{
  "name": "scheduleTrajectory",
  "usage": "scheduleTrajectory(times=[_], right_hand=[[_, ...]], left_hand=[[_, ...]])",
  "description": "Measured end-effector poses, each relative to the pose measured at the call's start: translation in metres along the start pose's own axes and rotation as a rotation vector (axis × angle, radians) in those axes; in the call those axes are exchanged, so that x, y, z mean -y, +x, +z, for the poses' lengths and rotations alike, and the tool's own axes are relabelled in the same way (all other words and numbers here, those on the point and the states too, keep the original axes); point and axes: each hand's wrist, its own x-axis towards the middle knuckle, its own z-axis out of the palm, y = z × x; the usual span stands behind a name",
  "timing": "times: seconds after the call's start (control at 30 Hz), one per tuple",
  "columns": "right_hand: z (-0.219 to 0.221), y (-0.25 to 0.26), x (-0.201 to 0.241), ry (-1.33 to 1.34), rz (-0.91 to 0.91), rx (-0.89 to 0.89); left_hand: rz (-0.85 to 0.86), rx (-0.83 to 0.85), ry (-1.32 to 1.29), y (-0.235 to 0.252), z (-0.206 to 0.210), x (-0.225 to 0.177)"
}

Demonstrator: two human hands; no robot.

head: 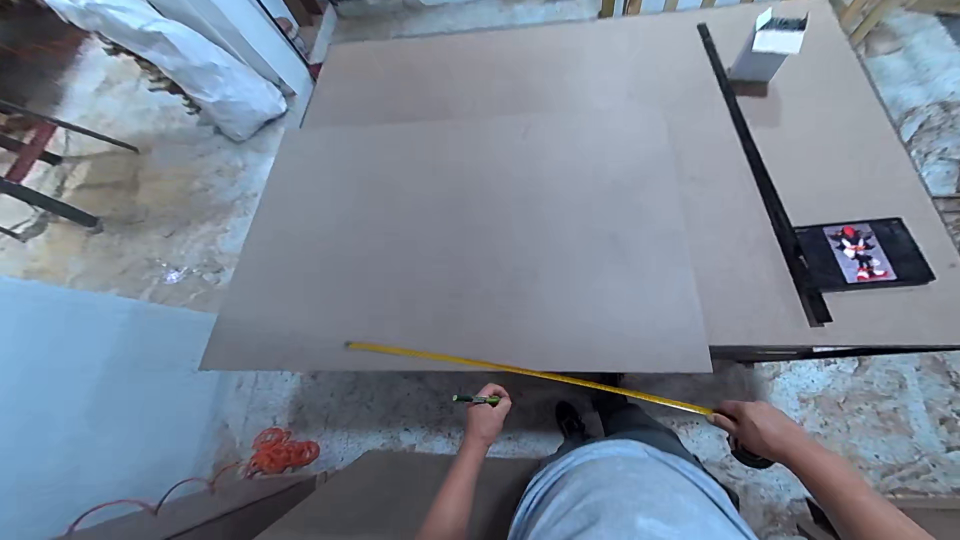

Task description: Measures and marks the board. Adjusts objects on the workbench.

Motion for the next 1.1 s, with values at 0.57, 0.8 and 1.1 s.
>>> scheduleTrajectory(times=[0.57,0.8,1.1], right_hand=[[-0.015,-0.026,0.0,0.389,0.094,-0.068],[-0.026,-0.027,-0.062,0.681,0.249,-0.19],[-0.091,0.016,-0.173,0.819,0.344,-0.359]], left_hand=[[0.317,0.065,0.425,-0.051,0.036,-0.011],[0.604,0.146,0.439,0.024,0.096,-0.122],[0.509,0.311,0.419,0.059,0.235,-0.238]])
